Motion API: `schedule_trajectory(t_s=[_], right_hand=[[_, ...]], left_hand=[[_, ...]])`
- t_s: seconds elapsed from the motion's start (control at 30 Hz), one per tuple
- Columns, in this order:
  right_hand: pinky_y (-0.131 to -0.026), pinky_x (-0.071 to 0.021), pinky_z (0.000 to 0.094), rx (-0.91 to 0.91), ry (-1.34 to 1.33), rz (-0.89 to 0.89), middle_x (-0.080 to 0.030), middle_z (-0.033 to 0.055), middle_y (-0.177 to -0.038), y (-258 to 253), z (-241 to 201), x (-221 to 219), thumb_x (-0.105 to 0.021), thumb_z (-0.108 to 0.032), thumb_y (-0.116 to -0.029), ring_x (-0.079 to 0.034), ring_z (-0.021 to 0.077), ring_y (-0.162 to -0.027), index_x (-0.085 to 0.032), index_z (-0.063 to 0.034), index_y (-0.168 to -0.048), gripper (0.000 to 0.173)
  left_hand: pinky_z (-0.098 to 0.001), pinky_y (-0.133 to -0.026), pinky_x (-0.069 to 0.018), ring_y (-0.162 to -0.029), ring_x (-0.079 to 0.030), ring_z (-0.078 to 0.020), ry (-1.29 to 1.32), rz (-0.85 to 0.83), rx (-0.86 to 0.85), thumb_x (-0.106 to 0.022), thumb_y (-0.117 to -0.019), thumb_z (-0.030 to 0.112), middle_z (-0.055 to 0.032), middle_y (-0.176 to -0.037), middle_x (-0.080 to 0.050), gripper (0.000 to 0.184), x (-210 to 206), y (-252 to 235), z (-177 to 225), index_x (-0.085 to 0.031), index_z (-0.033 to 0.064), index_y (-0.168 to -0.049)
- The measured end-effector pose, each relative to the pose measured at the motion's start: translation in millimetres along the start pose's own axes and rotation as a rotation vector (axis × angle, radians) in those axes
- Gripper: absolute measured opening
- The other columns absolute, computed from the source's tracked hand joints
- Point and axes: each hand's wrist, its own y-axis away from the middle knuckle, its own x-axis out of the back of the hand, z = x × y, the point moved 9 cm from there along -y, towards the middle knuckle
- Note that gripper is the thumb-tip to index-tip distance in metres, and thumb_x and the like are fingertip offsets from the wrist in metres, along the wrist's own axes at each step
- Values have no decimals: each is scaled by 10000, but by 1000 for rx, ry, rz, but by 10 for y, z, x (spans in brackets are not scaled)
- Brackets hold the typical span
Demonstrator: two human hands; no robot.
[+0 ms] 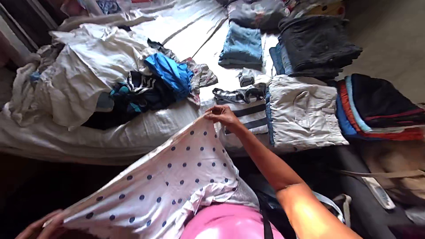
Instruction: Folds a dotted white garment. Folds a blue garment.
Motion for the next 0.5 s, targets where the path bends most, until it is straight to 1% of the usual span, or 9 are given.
schedule_trajectory(t_s=[0.03,0.1,0.13,0.2,0.27,0.33,0.43,0.5], right_hand=[[-708,-611,300,-29,3,-2,-722,75,-889,-23,31,-5,-689,14,-931,-694,99,-750,-663,65,-1103,181],[-690,-611,308,-67,30,11,-724,79,-887,-114,169,-27,-680,-19,-952,-694,108,-740,-672,51,-1111,173],[-679,-612,309,-85,53,19,-723,81,-882,-166,264,-42,-675,-34,-960,-696,111,-730,-675,42,-1110,168],[-674,-610,321,-150,93,39,-708,99,-892,-234,481,-97,-663,-59,-977,-690,128,-726,-677,39,-1120,174],[-684,-601,328,-213,131,59,-704,110,-919,-280,668,-117,-662,-88,-988,-682,135,-739,-684,30,-1132,188],[-661,-585,308,-234,145,74,-704,95,-909,-283,803,-119,-658,-97,-990,-668,118,-720,-693,16,-1118,174],[-647,-577,284,-242,126,80,-690,67,-883,-268,874,-116,-656,-87,-989,-653,95,-701,-692,8,-1115,162],[-647,-581,279,-249,89,87,-693,52,-879,-258,882,-114,-672,-77,-976,-658,90,-703,-695,-1,-1105,151]], left_hand=[[-320,-807,-628,-861,-714,-79,22,24,42,-650,-1003,180,14,-1029,-716,297,-18,-46,-76,-621,-27,-1215],[-267,-726,-626,-757,-703,-44,101,136,116,-620,-1018,183,59,-909,-721,204,-79,-153,-255,-647,22,-1142],[-241,-693,-615,-719,-690,-25,138,180,157,-596,-1035,193,76,-864,-711,182,-132,-190,-333,-645,42,-1124],[-226,-669,-594,-699,-671,-22,257,254,226,-566,-1054,205,70,-833,-700,168,-245,-263,-473,-645,62,-1095],[-237,-684,-594,-725,-676,-39,375,308,273,-558,-1061,208,50,-845,-702,157,-349,-320,-620,-644,77,-1068],[-246,-726,-592,-768,-680,-49,425,347,304,-563,-1057,203,34,-875,-698,150,-417,-345,-743,-639,74,-1070],[-273,-794,-586,-826,-682,-66,435,378,327,-591,-1043,202,14,-907,-703,159,-459,-333,-872,-650,56,-1068],[-271,-785,-591,-818,-689,-70,422,407,337,-620,-1028,202,5,-903,-716,161,-440,-304,-925,-669,50,-1052]])
